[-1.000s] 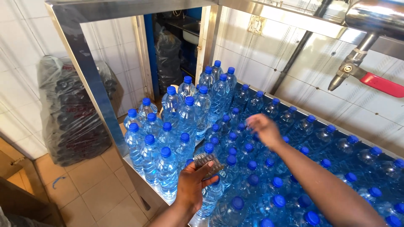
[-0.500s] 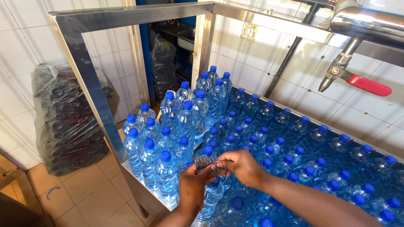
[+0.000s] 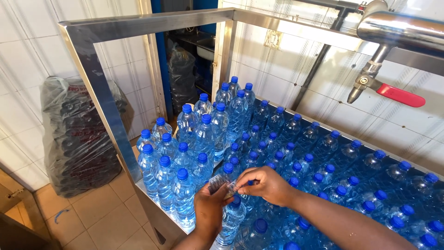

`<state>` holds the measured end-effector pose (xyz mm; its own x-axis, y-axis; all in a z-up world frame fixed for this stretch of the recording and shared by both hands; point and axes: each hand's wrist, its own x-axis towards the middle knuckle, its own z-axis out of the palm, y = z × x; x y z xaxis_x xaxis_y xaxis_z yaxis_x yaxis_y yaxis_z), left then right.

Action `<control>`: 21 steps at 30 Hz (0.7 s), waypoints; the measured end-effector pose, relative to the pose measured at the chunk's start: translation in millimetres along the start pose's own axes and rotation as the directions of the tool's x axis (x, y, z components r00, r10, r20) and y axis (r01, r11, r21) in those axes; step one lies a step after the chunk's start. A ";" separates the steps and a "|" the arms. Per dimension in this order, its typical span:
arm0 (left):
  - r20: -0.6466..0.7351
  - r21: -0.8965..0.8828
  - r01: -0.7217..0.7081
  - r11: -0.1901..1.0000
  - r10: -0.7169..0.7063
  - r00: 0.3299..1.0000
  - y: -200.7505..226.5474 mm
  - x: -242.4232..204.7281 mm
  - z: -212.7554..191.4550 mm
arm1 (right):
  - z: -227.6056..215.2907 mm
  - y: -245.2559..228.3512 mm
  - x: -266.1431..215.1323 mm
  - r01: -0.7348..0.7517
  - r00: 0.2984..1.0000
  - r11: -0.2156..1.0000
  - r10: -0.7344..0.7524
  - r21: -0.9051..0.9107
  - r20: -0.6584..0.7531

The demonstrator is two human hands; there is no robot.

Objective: The person applies small rectangular labels to the necks of many clear plastic water bottles with blue caps arranged on a stainless steel table. The person picks each label from a stack in the left hand and places it on a bottle with the right hand, repeating the process across the batch.

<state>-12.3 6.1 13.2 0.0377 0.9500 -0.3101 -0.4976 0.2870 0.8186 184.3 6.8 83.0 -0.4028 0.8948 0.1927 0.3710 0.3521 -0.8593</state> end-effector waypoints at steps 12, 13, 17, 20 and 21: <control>-0.028 0.072 0.000 0.997 0.002 1.000 3.2 -0.2 -6.6 | -23.2 5.2 12.0 0.038 0.946 0.990 0.007 -0.134 0.325; -0.032 0.021 0.012 1.000 -0.011 0.999 -0.2 3.1 -7.8 | -25.9 2.8 18.1 -0.065 0.980 0.969 0.106 -0.237 0.166; -0.035 -0.030 0.064 0.997 -0.065 0.997 6.3 -2.5 -5.4 | -87.2 84.4 58.8 -0.393 0.785 0.915 0.281 -0.094 -0.552; -0.017 -0.054 0.108 0.993 -0.109 0.994 2.7 -5.2 -5.8 | -147.2 136.2 65.5 -0.413 0.710 0.857 0.091 -0.308 -0.699; -0.022 -0.052 0.107 0.993 -0.108 0.994 3.5 -6.8 -5.4 | -162.8 160.4 68.6 -0.411 0.712 0.859 0.093 -0.305 -0.696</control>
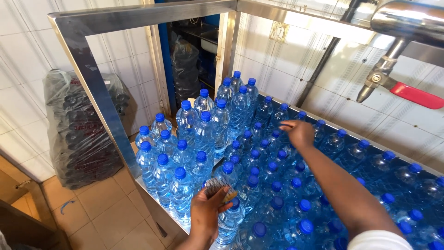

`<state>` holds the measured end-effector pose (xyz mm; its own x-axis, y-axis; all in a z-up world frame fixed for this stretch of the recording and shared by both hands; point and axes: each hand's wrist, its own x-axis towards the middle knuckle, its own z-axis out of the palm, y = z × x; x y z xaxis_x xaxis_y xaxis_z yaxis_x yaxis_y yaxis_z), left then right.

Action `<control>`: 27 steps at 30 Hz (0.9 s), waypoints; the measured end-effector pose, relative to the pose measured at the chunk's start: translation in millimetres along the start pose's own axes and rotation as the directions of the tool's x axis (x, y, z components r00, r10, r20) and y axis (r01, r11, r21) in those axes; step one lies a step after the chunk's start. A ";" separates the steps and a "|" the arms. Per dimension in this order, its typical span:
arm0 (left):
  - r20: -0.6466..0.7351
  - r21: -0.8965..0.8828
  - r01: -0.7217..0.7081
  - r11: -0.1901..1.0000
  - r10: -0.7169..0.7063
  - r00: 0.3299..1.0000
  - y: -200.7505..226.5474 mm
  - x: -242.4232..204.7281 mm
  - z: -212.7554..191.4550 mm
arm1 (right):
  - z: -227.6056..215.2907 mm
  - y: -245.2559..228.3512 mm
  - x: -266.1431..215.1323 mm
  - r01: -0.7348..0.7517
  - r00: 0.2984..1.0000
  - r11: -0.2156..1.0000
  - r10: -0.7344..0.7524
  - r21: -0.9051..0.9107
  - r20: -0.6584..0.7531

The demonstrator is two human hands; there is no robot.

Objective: The person applies small rectangular labels to the necks of many clear plastic water bottles with blue caps arranged on a stainless steel table. The person picks each label from a stack in the left hand and places it on a bottle with the right hand, repeating the process across the batch.

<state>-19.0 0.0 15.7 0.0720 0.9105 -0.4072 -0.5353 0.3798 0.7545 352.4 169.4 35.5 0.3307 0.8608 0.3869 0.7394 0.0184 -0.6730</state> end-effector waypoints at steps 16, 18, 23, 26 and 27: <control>-0.116 -0.033 0.147 0.989 -0.150 0.982 -14.7 11.2 -2.7 | 70.5 114.5 52.7 0.192 0.980 0.906 -0.201 -0.377 0.016; -0.111 -0.030 0.154 0.988 -0.156 0.981 -18.2 14.7 -4.9 | 64.5 98.0 36.8 0.347 0.901 0.770 -0.433 -0.535 -0.039; -0.055 -0.027 0.146 0.989 -0.147 0.988 -24.2 21.9 -8.3 | 80.3 112.5 29.1 0.279 0.887 0.846 -0.045 -0.454 0.460; -0.045 -0.016 0.171 0.985 -0.172 0.984 -18.4 20.2 -8.4 | 72.9 91.3 27.8 0.171 0.878 0.864 0.085 -0.474 0.472; -0.041 -0.015 0.172 0.985 -0.172 0.984 -16.5 19.0 -9.7 | 70.7 85.3 23.5 0.168 0.879 0.863 0.087 -0.476 0.468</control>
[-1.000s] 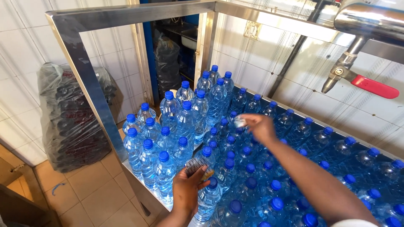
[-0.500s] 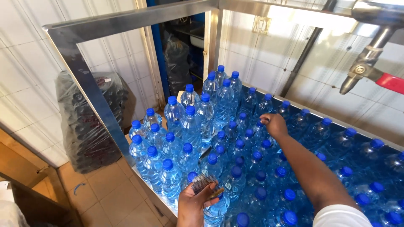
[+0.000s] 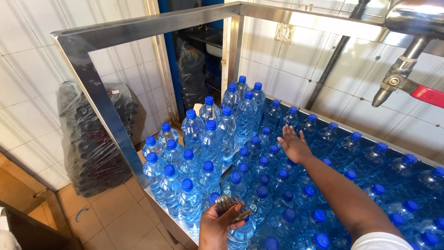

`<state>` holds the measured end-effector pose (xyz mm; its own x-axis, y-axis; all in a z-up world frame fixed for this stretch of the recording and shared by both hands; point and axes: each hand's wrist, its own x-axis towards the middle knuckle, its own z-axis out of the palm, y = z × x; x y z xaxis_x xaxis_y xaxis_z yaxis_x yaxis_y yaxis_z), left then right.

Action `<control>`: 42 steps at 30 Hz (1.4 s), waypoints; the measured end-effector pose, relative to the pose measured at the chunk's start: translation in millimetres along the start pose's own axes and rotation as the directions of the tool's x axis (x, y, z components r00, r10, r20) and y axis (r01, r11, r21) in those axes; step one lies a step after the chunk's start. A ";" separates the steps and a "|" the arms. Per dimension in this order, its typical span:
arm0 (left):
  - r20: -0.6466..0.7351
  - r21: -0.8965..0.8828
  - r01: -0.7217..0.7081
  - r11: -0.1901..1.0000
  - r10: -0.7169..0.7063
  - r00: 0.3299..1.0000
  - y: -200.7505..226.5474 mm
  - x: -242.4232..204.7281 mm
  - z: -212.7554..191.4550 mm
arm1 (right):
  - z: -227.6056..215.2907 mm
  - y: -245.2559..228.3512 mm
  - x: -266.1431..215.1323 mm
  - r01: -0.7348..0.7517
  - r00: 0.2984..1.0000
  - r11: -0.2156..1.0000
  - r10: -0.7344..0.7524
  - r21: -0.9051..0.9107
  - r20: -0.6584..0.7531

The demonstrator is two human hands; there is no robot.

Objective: The person applies small rectangular labels to the necks of many clear plastic water bottles with blue caps arranged on a stainless steel table. The person picks each label from a stack in the left hand and places it on a bottle with the right hand, repeating the process across the batch.

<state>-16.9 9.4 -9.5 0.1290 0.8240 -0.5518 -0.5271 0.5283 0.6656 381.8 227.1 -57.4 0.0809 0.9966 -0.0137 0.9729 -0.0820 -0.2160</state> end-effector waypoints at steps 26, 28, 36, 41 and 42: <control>0.076 0.026 0.023 0.999 -0.025 0.997 24.5 13.6 -10.5 | -27.5 -12.2 -37.0 0.030 0.998 0.997 -0.033 0.066 0.057; 0.112 0.017 0.009 1.000 -0.011 0.994 27.7 2.0 -10.7 | -41.6 -20.9 -48.3 0.003 0.999 0.999 -0.001 0.042 -0.044; 0.364 0.340 -0.044 0.939 -0.088 0.927 21.2 -35.6 2.3 | -130.2 -165.6 -264.1 0.117 0.934 0.912 0.034 0.393 -0.356; 0.645 0.544 -0.092 0.834 -0.346 0.681 -15.3 -41.2 -0.1 | -53.8 -202.8 -437.9 -0.227 0.953 0.830 0.297 0.510 -0.058; 0.650 0.568 -0.097 0.818 -0.373 0.662 -2.8 -52.7 1.0 | -34.2 -207.6 -446.9 -0.248 0.941 0.815 0.331 0.523 -0.070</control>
<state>-21.5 -35.3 18.3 0.8280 0.4819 -0.2866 0.0332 0.4681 0.8831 151.0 -201.4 27.0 0.4131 0.9105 -0.0164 0.6598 -0.3117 -0.6838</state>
